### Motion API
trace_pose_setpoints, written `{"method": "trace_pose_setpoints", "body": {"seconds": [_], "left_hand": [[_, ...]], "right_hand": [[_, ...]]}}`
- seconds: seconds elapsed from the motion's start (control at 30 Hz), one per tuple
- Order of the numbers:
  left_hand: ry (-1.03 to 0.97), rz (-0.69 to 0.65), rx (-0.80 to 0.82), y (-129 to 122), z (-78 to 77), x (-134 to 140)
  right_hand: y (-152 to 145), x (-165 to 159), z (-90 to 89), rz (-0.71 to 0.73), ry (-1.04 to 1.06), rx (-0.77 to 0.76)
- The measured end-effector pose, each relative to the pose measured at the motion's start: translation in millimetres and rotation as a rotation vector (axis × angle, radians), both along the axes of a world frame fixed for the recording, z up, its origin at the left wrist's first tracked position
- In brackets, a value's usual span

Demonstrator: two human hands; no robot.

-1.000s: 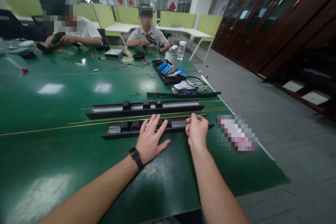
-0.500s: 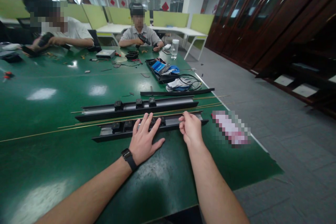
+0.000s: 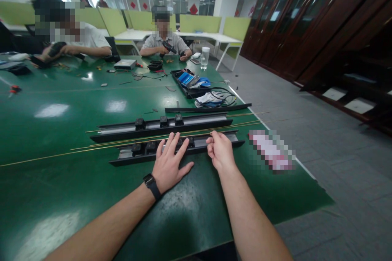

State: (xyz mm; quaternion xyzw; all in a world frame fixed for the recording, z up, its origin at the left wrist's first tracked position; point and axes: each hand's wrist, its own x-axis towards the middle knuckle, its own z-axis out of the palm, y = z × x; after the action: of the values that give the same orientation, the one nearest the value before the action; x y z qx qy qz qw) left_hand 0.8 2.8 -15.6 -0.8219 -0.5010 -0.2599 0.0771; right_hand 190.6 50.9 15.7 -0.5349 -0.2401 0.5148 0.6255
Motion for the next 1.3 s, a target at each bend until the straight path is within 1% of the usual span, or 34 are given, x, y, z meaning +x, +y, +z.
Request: {"method": "trace_pose_setpoints", "body": {"seconds": [0.13, 0.2, 0.33, 0.53, 0.73, 1.03, 1.17, 1.3], "left_hand": [[0.000, -0.004, -0.002, 0, -0.3, 0], [-0.001, -0.004, -0.004, 0, -0.2, 0], [-0.001, -0.008, -0.015, 0, 0.4, 0], [0.006, -0.008, -0.008, 0, 0.3, 0], [0.010, -0.007, -0.004, 0, 0.7, -1], [0.013, -0.001, -0.007, 0, 1.5, 0], [0.013, -0.002, -0.006, 0, 1.6, 0], [0.010, -0.002, -0.021, 0, 1.9, 0]], "right_hand": [[-1, -2, -0.7, 0.095, -0.022, 0.017], [-1, -3, -0.2, 0.091, -0.009, 0.007], [-1, -4, 0.6, 0.026, 0.012, 0.001], [-3, -5, -0.1, 0.123, -0.025, 0.026], [-2, -7, 1.2, 0.022, 0.006, 0.004], [-4, -7, -0.6, 0.132, -0.072, 0.041], [-4, -8, 1.3, 0.188, -0.145, 0.022], [-5, -10, 4.9, 0.211, -0.233, -0.001]]}}
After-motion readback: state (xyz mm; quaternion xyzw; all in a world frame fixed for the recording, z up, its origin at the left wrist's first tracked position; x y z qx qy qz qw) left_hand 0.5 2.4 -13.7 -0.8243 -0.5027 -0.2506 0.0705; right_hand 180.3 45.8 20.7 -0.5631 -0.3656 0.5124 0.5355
